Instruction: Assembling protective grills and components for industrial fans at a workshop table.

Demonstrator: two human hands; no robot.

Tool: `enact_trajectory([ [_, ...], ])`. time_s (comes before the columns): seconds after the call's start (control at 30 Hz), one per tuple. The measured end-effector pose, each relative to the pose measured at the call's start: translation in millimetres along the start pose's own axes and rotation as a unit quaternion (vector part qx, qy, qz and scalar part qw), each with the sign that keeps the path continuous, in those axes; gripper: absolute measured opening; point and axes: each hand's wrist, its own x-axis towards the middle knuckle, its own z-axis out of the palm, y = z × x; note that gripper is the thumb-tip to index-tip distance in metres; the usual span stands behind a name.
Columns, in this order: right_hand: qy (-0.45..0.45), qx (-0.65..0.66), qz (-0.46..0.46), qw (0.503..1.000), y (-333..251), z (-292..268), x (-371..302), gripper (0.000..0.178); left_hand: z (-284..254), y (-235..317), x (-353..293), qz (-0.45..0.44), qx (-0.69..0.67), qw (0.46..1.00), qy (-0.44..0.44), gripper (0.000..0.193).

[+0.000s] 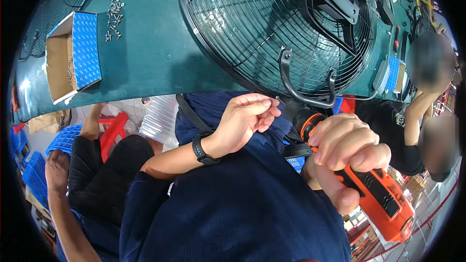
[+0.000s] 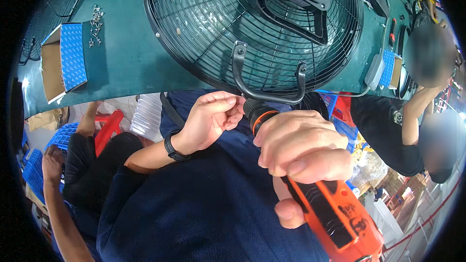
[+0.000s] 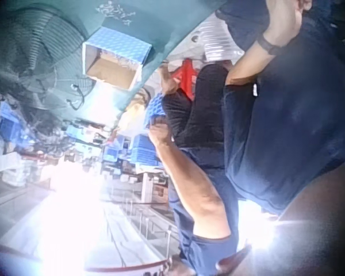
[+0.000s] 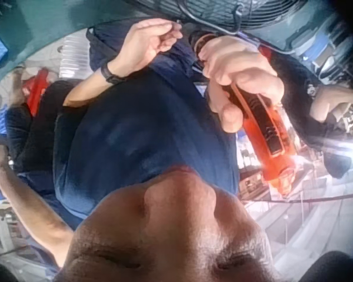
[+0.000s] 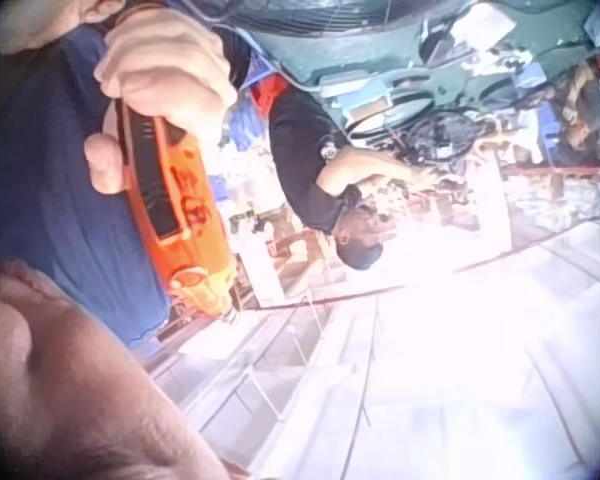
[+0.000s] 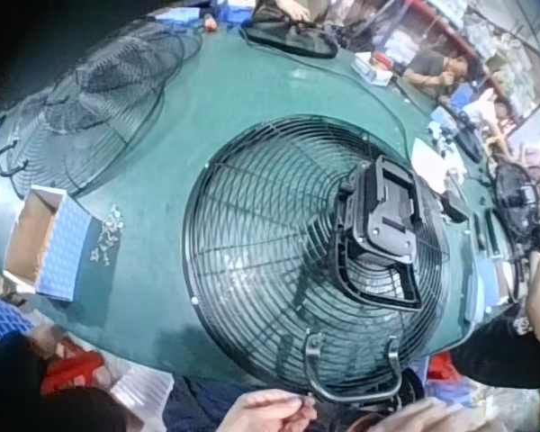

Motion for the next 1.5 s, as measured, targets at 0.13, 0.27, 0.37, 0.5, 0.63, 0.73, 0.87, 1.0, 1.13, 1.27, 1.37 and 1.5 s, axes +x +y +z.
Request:
enact_trajectory([
  [0.13,-0.093,-0.018,0.037,0.995,-7.4,1.9,14.3,0.042,1.1,2.4,2.5,0.011,0.01,1.0,-0.023,0.017],
  [0.27,0.037,0.009,-0.008,0.999,7.8,2.4,-6.8,0.046,-4.5,2.6,-2.7,0.044,0.032,0.998,-0.039,0.022],
  [0.37,0.091,0.055,0.017,0.994,-4.8,-7.1,-15.8,0.045,0.8,9.4,-9.3,0.058,0.109,0.991,-0.05,0.024],
  [0.5,0.183,0.107,-0.011,0.977,-37.1,-48.7,-37.0,0.036,11.9,14.9,-15.0,0.089,0.189,0.975,-0.078,0.025],
  [0.63,0.36,-0.001,-0.155,0.92,-48.0,-114.5,-49.8,0.026,35.7,18.6,-18.6,0.111,0.216,0.965,-0.102,0.03],
  [0.73,0.501,-0.202,-0.142,0.829,-12.9,-157.0,-40.7,0.013,52.1,17.3,-11.1,0.127,0.185,0.967,-0.124,0.033],
  [0.87,0.484,-0.237,-0.064,0.84,1.6,-172.7,-35.6,0.012,71.8,18.1,-0.6,0.166,0.172,0.967,-0.09,0.03],
  [1.0,0.458,-0.287,-0.039,0.841,6.4,-173.7,-31.1,0.015,69.9,26.7,-5.8,0.172,0.219,0.959,-0.058,0.022],
  [1.13,0.465,-0.293,-0.029,0.835,4.3,-174.2,-32.5,0.014,56.9,82.2,-26.2,0.164,0.299,0.939,0.049,0.016],
  [1.27,0.447,-0.364,-0.017,0.817,1.5,-175.0,-30.4,0.015,43.4,129.0,-43.8,0.285,0.335,0.895,0.066,0.019],
  [1.37,0.436,-0.375,-0.041,0.817,0.5,-182.3,-30.2,0.014,45.4,127.7,-44.5,0.341,0.298,0.889,0.063,0.031],
  [1.5,0.453,-0.258,-0.048,0.852,4.5,-179.3,-31.8,0.013,35.8,114.7,-47.0,0.36,0.231,0.904,0.023,0.038],
])
